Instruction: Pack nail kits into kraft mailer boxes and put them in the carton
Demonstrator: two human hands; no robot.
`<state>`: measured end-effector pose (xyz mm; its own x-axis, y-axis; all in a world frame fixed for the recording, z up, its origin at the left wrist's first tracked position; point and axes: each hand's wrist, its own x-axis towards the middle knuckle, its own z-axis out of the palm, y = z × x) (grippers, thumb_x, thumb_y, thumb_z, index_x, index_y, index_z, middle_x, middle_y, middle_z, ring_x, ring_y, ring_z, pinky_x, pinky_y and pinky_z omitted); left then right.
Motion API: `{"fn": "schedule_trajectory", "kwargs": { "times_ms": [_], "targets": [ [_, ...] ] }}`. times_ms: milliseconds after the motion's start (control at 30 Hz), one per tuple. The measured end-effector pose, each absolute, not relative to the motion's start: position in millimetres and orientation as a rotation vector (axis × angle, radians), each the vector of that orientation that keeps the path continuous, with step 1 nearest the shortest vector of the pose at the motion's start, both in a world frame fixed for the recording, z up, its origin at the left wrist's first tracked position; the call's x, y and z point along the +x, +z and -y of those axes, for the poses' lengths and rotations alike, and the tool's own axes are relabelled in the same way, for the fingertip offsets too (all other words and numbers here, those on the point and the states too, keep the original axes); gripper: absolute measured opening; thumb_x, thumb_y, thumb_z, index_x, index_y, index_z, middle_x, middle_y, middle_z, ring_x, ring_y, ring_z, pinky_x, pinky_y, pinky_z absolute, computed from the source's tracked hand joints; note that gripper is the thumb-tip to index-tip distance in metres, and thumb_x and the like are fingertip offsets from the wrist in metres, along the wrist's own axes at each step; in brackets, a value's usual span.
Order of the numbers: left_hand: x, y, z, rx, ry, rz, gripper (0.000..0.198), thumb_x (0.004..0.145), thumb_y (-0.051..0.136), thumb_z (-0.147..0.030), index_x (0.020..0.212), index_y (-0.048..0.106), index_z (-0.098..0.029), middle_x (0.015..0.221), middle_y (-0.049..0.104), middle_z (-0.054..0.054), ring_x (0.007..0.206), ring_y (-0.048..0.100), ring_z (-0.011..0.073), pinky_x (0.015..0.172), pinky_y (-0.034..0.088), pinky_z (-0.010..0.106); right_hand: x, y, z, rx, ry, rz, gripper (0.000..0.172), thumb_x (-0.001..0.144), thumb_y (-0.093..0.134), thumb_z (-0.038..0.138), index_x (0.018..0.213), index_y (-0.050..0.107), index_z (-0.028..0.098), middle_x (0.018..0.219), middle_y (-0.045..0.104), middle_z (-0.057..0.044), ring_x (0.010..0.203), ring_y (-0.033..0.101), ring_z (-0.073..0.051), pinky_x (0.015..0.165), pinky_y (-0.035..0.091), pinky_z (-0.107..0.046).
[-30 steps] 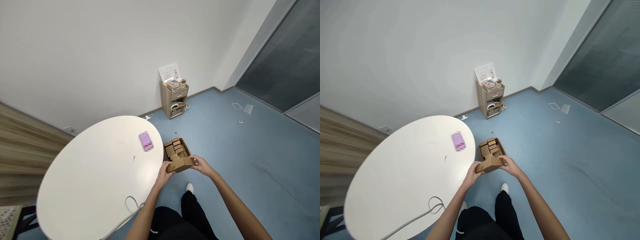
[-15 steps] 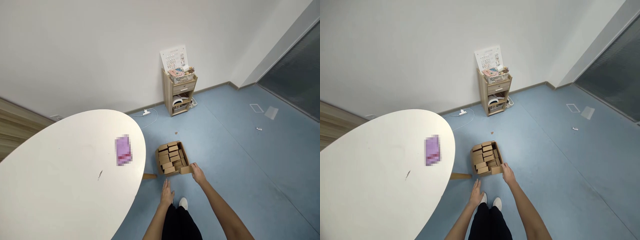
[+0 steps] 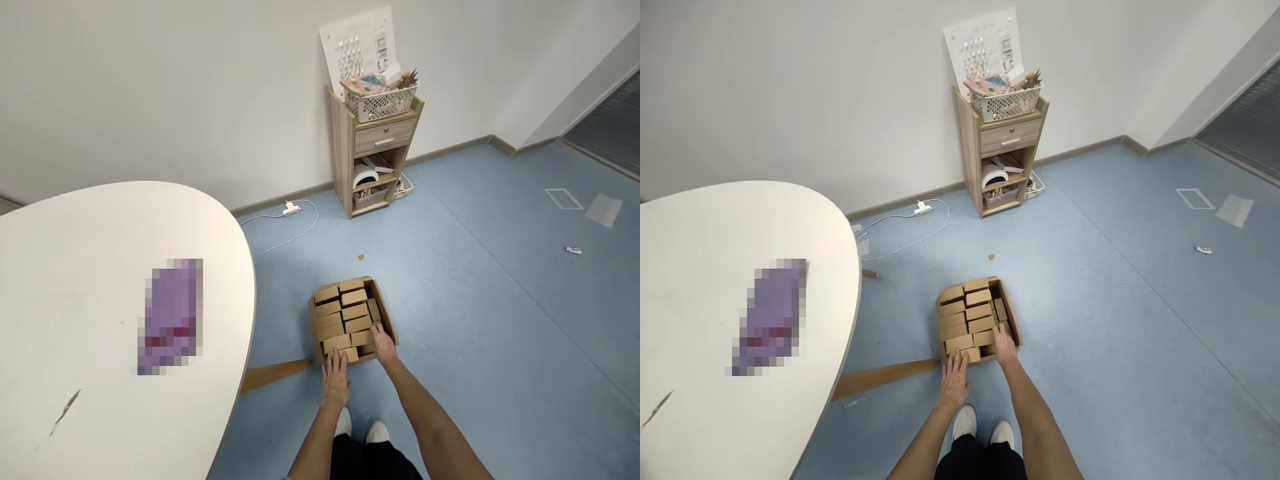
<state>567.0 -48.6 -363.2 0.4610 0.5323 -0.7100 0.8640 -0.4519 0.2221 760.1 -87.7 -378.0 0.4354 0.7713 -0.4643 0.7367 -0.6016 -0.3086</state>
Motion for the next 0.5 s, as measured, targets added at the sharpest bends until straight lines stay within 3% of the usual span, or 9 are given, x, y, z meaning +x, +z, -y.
{"fn": "schedule_trajectory", "kwargs": {
  "times_ms": [167,367,500],
  "targets": [
    [559.2,-377.0,51.3,2.165,-0.729,-1.19,0.096,0.072,0.057,-0.019,0.155,0.008,-0.024,0.162,-0.005,0.008,0.148,-0.005,0.0318,0.117,0.01,0.058,754.0,-402.5,84.1,-2.556,0.905,1.257,0.043,0.08,0.037,0.0,0.118,0.048,0.017,0.114,0.057,-0.014,0.087,0.064,-0.022,0.074,0.045,-0.032],
    [563.9,-371.0,44.6,2.051,-0.792,-1.193,0.102,0.069,0.058,-0.018,0.155,0.003,-0.025,0.161,-0.014,0.007,0.148,-0.009,0.0332,0.116,0.006,0.062,753.8,-412.8,84.9,-2.521,0.859,1.214,0.057,0.075,0.04,0.001,0.13,0.039,0.017,0.119,0.054,-0.016,0.087,0.064,-0.024,0.075,0.048,-0.033],
    [567.3,-349.4,47.3,2.04,-0.74,-1.182,0.099,0.072,0.056,-0.022,0.155,0.003,-0.023,0.162,-0.011,0.007,0.147,-0.011,0.0323,0.117,0.001,0.06,751.9,-403.5,96.4,-2.554,0.771,1.213,0.064,0.07,0.042,-0.001,0.132,0.037,0.015,0.121,0.05,-0.018,0.093,0.063,-0.025,0.081,0.049,-0.035]
  ]
}}
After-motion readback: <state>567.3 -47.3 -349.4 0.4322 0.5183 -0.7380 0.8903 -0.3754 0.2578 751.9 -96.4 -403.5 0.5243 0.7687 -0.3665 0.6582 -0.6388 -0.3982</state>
